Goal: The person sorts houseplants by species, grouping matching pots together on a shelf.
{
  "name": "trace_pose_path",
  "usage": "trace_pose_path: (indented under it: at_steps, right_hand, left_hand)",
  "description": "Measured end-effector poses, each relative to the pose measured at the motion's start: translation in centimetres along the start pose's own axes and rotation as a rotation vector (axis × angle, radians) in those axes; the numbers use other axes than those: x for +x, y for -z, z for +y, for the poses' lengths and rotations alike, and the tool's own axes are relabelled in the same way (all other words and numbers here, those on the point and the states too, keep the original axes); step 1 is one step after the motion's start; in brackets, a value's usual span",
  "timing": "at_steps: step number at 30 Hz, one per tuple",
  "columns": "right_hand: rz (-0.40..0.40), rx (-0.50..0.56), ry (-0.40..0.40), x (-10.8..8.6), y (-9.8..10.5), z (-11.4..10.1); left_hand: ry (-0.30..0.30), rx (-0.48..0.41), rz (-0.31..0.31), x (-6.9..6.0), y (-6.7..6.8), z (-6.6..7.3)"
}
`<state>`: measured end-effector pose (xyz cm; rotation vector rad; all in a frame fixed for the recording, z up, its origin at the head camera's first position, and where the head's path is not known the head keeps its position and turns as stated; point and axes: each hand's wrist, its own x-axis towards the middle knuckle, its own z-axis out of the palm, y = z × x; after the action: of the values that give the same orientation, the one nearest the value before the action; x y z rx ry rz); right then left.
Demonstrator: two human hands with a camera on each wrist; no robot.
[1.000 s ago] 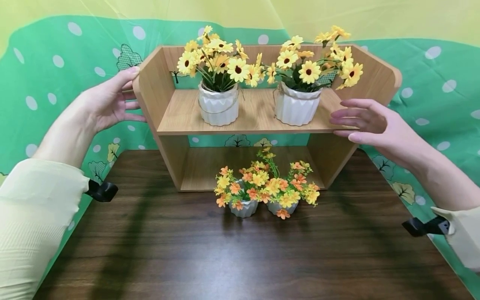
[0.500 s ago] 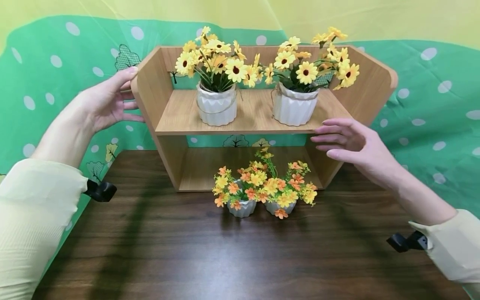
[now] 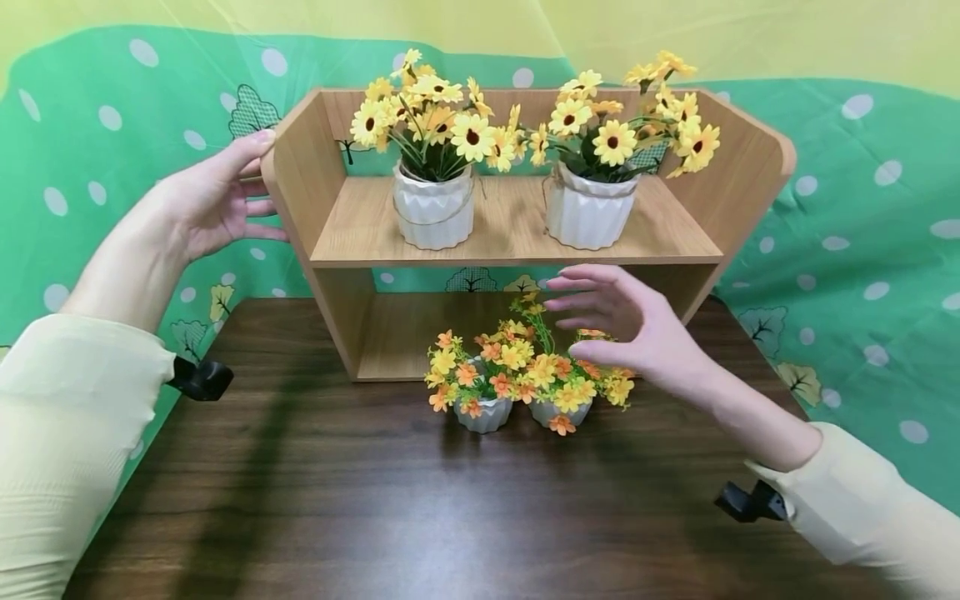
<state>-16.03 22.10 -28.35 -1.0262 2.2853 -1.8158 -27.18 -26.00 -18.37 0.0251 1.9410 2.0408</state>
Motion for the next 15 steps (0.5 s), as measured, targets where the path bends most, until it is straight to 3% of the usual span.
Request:
trace_pose_path:
  at_steps: [6,15]
  right_hand:
    - [-0.035,0.010,0.055,0.9,-2.8,-0.3]
    - [-0.077,0.106,0.011,0.5,-6.2,0.5]
  left_hand:
    - [0.004,0.002,0.002,-0.1,0.0,0.0]
    - [0.004,0.002,0.006,-0.1,0.1,0.1]
